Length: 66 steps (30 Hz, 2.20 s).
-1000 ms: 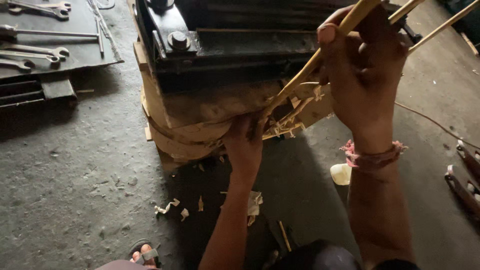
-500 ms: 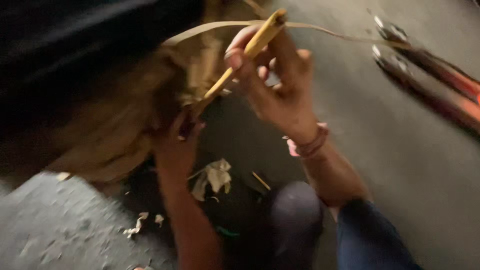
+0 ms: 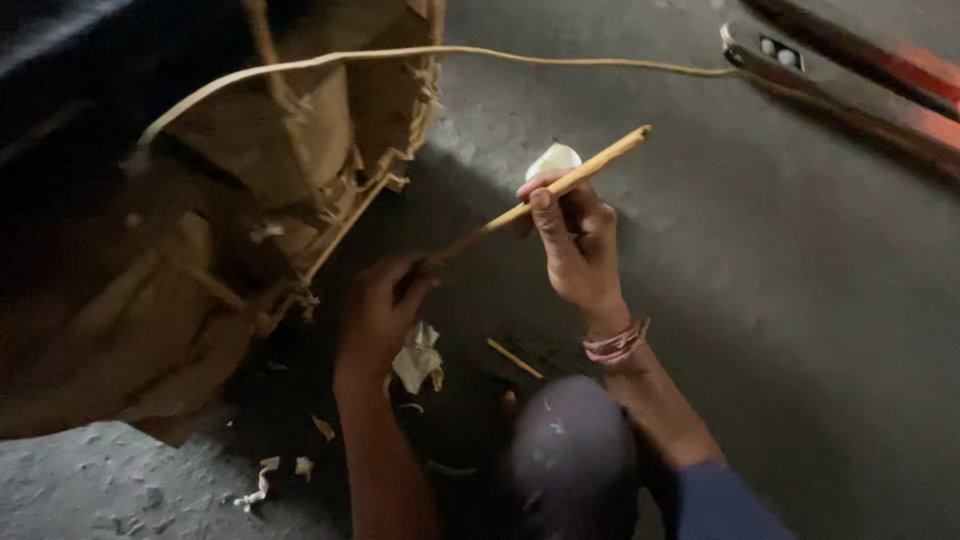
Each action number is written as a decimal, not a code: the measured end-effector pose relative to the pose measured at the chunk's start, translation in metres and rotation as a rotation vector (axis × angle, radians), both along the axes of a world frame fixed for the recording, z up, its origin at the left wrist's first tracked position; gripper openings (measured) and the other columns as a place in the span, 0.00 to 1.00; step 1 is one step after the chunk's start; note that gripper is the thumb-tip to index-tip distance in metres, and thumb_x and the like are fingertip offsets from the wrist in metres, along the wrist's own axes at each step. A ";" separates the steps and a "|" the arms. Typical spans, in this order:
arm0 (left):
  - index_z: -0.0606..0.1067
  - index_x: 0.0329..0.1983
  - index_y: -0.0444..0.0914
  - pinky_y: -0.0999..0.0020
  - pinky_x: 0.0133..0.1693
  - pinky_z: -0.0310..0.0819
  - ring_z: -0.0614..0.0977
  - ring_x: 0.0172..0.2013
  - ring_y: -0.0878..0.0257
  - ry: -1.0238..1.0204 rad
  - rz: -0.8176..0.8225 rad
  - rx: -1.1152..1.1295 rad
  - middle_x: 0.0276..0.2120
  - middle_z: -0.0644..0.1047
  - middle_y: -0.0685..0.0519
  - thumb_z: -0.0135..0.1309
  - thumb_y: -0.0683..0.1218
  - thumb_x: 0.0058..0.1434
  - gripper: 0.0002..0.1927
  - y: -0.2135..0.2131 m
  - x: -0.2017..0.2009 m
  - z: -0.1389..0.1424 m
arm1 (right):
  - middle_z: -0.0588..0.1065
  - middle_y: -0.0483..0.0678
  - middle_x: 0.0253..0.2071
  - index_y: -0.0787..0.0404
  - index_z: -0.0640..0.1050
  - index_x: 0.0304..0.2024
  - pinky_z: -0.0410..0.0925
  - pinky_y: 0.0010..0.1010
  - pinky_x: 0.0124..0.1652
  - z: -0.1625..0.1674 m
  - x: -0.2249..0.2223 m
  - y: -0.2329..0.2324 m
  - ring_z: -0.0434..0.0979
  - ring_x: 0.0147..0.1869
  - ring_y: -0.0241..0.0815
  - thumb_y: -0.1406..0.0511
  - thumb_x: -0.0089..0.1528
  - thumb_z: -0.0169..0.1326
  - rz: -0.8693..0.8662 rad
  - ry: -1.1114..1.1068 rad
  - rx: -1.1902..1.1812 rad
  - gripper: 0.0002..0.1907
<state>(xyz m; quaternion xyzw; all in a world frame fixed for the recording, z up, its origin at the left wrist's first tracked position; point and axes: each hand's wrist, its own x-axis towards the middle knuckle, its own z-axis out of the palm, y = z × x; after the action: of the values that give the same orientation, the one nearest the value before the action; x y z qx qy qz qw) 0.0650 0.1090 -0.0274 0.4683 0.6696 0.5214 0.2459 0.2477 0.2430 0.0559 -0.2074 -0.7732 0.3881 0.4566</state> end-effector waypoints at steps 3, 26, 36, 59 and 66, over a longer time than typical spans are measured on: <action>0.79 0.54 0.34 0.62 0.46 0.78 0.85 0.44 0.59 -0.128 0.026 0.104 0.44 0.83 0.47 0.61 0.45 0.65 0.16 0.004 0.009 -0.002 | 0.72 0.38 0.37 0.60 0.77 0.48 0.61 0.23 0.34 -0.021 0.024 0.004 0.65 0.35 0.30 0.52 0.75 0.49 -0.130 0.057 -0.105 0.18; 0.79 0.56 0.41 0.74 0.37 0.80 0.86 0.36 0.67 -0.129 -0.130 0.458 0.42 0.83 0.55 0.64 0.45 0.70 0.13 0.010 0.036 -0.015 | 0.70 0.41 0.57 0.51 0.70 0.63 0.57 0.51 0.66 -0.147 0.068 0.009 0.66 0.67 0.43 0.46 0.72 0.46 -0.015 0.307 -1.109 0.24; 0.77 0.61 0.44 0.69 0.55 0.83 0.85 0.52 0.65 -0.192 0.012 0.410 0.51 0.82 0.55 0.60 0.46 0.76 0.13 0.000 0.013 -0.061 | 0.63 0.38 0.46 0.51 0.72 0.60 0.56 0.42 0.64 -0.116 0.082 -0.012 0.61 0.54 0.37 0.42 0.73 0.49 -0.182 0.086 -0.769 0.26; 0.78 0.42 0.38 0.66 0.30 0.74 0.79 0.26 0.64 0.000 -0.090 0.045 0.28 0.78 0.52 0.54 0.46 0.77 0.08 0.040 0.056 -0.184 | 0.77 0.46 0.42 0.61 0.76 0.47 0.69 0.35 0.55 -0.149 0.186 -0.019 0.76 0.49 0.39 0.56 0.79 0.48 -0.048 -0.720 -0.509 0.16; 0.79 0.31 0.39 0.58 0.34 0.75 0.79 0.30 0.57 0.435 -0.223 -0.104 0.27 0.78 0.49 0.55 0.46 0.68 0.10 0.091 0.156 -0.252 | 0.76 0.48 0.42 0.64 0.79 0.50 0.66 0.34 0.45 -0.251 0.264 -0.023 0.71 0.45 0.39 0.51 0.76 0.44 -0.487 -0.736 -0.588 0.23</action>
<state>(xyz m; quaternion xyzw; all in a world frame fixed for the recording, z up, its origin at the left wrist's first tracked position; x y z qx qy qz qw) 0.2207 0.1997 -0.2795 0.6274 0.6768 0.3426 0.1760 0.5121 0.2202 -0.1950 -0.6226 -0.6705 0.3728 0.1544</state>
